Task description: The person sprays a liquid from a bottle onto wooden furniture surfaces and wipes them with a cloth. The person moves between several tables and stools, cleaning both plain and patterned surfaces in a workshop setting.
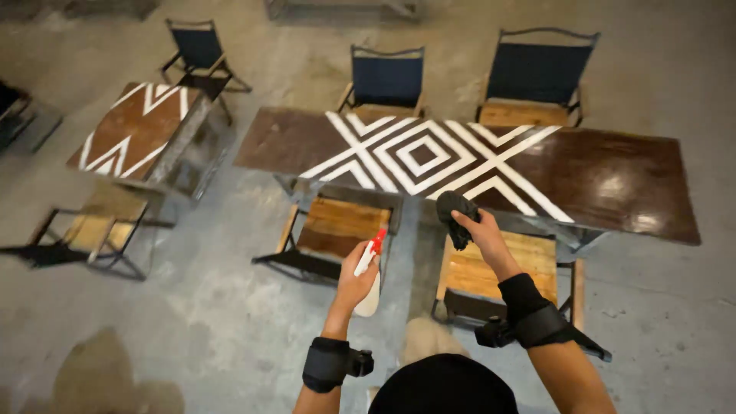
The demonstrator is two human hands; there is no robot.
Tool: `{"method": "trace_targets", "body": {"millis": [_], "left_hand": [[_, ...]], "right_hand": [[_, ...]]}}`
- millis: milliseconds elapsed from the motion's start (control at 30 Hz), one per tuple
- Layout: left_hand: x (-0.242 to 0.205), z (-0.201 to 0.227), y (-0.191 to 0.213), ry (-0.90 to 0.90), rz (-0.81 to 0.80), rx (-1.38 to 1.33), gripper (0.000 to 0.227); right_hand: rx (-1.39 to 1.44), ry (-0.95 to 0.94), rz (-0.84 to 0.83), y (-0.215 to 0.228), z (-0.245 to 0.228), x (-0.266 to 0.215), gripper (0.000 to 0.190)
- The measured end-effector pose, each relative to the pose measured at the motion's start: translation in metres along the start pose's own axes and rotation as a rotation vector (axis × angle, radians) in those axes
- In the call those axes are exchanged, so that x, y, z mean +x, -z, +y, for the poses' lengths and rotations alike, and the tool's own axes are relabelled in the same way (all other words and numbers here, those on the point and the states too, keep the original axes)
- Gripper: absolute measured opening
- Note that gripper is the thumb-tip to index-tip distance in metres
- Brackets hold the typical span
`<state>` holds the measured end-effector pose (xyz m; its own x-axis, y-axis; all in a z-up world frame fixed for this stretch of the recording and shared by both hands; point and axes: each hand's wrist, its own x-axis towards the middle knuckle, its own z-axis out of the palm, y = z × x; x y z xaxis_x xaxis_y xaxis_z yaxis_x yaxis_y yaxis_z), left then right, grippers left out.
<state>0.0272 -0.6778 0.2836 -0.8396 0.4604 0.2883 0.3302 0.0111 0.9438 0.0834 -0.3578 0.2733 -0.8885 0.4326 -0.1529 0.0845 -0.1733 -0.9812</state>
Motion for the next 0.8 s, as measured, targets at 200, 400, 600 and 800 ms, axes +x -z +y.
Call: {"method": "trace_targets", "body": {"millis": [200,400,600,800], "left_hand": [[0.063,-0.024,0.006,0.040,-0.069,0.074,0.034],[0.153,-0.052,0.000,-0.019,-0.154,0.055,0.039],[0.223,-0.078,-0.027,-0.043,-0.313,-0.008,0.042],[0.275,-0.129,-0.064,0.144,-0.405,-0.046,0.042]], "right_hand": [[-0.036,0.036,0.053,0.005,-0.019,0.043,0.035],[-0.049,0.170,0.250,0.036,0.004,0.105,0.040],[0.094,0.026,0.371,0.069,0.027,0.112,0.044],[0.079,-0.002,0.560,0.116,0.079,0.103,0.042]]}}
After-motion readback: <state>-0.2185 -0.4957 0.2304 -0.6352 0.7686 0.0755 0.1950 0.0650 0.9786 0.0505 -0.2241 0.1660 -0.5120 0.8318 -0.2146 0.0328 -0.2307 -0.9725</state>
